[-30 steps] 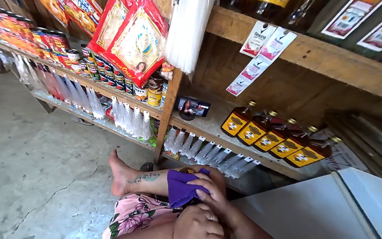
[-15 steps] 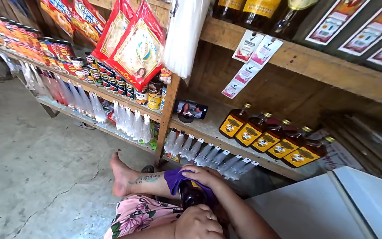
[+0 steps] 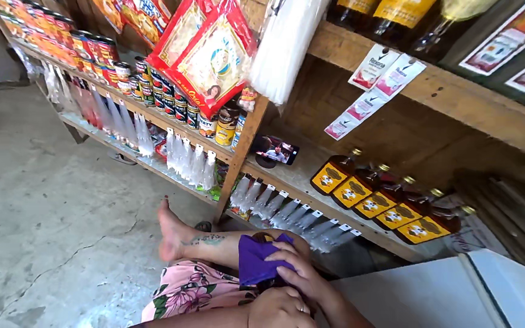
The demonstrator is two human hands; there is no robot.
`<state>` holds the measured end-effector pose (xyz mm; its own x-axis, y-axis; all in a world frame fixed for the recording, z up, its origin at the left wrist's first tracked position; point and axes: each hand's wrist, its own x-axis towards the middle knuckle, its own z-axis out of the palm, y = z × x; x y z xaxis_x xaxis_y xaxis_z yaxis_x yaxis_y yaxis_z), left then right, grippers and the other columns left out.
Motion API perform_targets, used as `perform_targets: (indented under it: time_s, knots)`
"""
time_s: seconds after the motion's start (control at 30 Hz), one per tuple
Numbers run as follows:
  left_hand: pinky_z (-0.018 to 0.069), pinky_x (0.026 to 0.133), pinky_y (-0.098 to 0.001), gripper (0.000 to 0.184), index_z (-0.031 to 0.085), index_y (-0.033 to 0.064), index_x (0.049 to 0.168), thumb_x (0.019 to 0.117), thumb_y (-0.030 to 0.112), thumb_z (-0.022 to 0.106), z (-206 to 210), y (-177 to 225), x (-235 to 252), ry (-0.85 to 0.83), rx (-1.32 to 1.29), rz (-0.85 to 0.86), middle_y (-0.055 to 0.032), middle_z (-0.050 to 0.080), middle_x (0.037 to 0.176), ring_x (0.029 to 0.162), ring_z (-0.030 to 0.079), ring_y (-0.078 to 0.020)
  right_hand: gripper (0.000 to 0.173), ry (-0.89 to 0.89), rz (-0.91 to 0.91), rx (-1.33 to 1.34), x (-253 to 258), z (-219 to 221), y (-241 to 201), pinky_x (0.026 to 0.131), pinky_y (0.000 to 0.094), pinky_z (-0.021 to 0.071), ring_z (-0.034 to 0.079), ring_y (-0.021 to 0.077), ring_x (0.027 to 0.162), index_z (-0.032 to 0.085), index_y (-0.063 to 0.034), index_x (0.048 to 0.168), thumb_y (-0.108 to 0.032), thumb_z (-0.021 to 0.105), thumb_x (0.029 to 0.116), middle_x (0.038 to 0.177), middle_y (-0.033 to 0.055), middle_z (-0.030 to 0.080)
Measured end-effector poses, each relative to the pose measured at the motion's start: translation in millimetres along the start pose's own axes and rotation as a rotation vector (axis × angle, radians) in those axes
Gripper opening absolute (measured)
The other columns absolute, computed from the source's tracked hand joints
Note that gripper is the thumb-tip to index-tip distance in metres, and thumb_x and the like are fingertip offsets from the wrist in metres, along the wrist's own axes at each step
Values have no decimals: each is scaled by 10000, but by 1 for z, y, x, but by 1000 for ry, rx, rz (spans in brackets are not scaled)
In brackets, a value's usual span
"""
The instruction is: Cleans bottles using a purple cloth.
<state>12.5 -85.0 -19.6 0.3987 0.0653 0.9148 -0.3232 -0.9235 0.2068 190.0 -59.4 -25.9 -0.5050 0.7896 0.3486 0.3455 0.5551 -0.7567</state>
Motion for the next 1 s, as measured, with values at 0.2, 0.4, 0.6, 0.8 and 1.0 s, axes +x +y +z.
perform_targets:
  time_s: [0.2,0.4,0.6,0.8,1.0]
  knots:
    - [478,685,-360,389,557,125,697,1013,335,472,4,0,0,5,36,3,-79,591,639,661,600,-241,328,-115,-50,-57,9,-5,-4,1141,372,407,541,187,1306,715,-109,1209,-307,495,1069,1297,124,644]
    - [486,697,-369,369,557,120,698,1002,317,482,4,0,-2,-28,34,0,-88,595,635,668,614,-255,325,-429,74,-43,53,-11,-7,1117,448,411,584,273,1243,755,-44,1145,-273,559,1023,1222,169,683]
    - [493,728,-368,378,571,122,693,1004,318,482,2,-2,-4,-36,-3,5,-88,603,641,691,625,-257,331,-736,316,-107,97,-6,3,1147,466,364,550,309,1304,726,-4,1203,-234,557,1037,1297,202,655]
    - [492,712,-370,377,554,122,694,1002,327,475,-2,-4,-3,-14,4,9,-92,602,640,680,622,-259,333,-597,430,-5,101,-1,45,1132,403,374,540,281,1297,695,71,1199,-177,543,1037,1325,237,619]
    - [493,712,-360,346,559,125,707,989,316,496,-3,-3,-2,0,-2,3,-87,617,659,687,627,-250,333,-394,494,53,87,-1,62,1121,356,392,543,222,1288,691,50,1206,-192,529,1046,1336,207,614]
